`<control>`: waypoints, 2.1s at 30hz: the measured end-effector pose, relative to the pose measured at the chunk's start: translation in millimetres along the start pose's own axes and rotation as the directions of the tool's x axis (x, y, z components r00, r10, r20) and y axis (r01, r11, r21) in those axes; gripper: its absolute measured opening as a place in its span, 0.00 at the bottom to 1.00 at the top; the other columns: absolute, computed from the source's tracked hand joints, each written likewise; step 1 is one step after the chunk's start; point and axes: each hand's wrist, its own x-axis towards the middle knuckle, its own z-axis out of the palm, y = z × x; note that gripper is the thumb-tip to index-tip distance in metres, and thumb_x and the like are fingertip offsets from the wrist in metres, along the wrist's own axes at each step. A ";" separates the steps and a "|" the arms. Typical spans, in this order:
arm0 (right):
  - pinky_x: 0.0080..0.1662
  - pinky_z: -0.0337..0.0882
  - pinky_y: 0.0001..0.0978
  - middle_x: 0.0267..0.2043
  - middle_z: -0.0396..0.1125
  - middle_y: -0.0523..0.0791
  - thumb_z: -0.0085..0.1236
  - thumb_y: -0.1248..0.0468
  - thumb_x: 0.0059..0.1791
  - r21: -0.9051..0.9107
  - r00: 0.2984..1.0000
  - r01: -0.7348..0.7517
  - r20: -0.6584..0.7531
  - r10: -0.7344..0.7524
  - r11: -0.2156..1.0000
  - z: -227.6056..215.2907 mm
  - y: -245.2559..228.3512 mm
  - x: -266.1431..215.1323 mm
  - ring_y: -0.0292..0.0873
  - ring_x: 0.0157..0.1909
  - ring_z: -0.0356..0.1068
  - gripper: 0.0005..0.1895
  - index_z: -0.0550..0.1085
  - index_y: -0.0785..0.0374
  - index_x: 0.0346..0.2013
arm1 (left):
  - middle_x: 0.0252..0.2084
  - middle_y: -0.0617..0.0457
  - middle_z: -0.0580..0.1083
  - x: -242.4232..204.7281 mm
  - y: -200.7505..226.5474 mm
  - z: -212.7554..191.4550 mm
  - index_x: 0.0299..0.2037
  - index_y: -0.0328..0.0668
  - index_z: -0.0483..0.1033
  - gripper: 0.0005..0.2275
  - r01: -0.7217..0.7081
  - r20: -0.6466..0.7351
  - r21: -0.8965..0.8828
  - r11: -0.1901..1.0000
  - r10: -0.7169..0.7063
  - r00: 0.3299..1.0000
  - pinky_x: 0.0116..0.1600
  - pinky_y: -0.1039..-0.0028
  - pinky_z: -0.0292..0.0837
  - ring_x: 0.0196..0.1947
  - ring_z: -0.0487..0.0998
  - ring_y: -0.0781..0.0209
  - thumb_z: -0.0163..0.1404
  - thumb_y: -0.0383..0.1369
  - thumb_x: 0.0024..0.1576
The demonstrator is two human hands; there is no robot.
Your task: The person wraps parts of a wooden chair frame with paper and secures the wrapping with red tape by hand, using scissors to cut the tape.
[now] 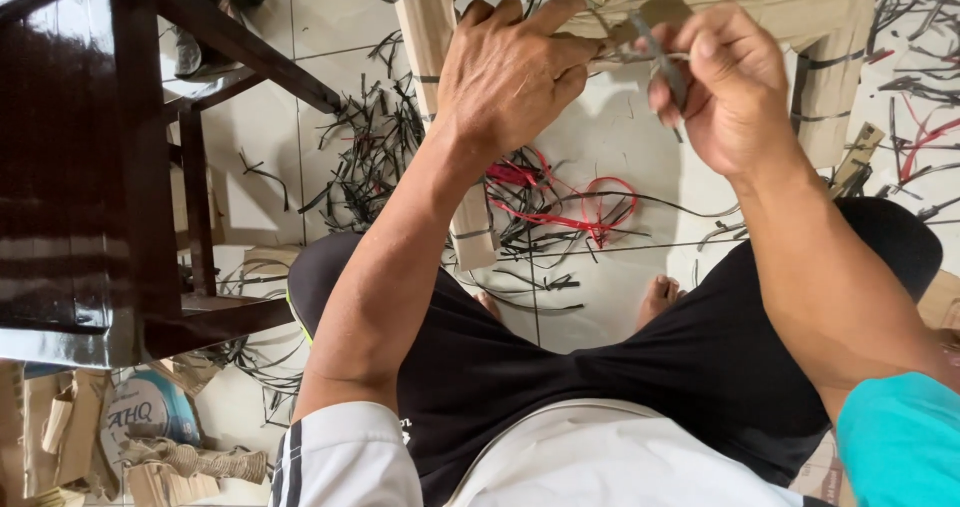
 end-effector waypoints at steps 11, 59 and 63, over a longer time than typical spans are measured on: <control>0.31 0.52 0.18 0.38 0.73 0.39 0.62 0.55 0.54 -0.397 0.983 -0.110 -0.178 0.041 0.911 1.6 11.6 1.8 0.27 0.27 0.52 0.10 0.78 0.58 0.39 | 0.56 0.62 0.73 -0.2 0.3 1.5 0.51 0.70 0.84 0.16 0.050 0.068 -0.016 0.999 -0.048 0.996 0.42 0.55 0.63 0.40 0.75 0.43 0.43 0.38 0.60; 0.50 0.83 0.39 0.32 0.70 0.46 0.51 0.64 0.61 0.024 0.976 0.072 0.205 -0.075 0.997 -5.4 6.1 -1.7 0.44 0.36 0.75 0.04 0.70 0.56 0.41 | 0.45 0.65 0.75 1.3 1.4 -3.3 0.47 0.66 0.85 0.14 0.029 0.022 -0.040 0.999 -0.028 0.999 0.35 0.59 0.62 0.33 0.75 0.47 0.43 0.35 0.62; 0.55 0.81 0.40 0.22 0.70 0.45 0.50 0.72 0.56 -0.531 0.908 -0.115 0.286 0.305 0.840 17.2 -16.9 -1.9 0.39 0.25 0.75 0.06 0.74 0.61 0.38 | 0.49 0.64 0.75 0.7 1.2 -0.3 0.51 0.65 0.84 0.15 0.072 0.084 -0.068 0.995 -0.066 0.994 0.38 0.57 0.62 0.37 0.75 0.45 0.43 0.37 0.61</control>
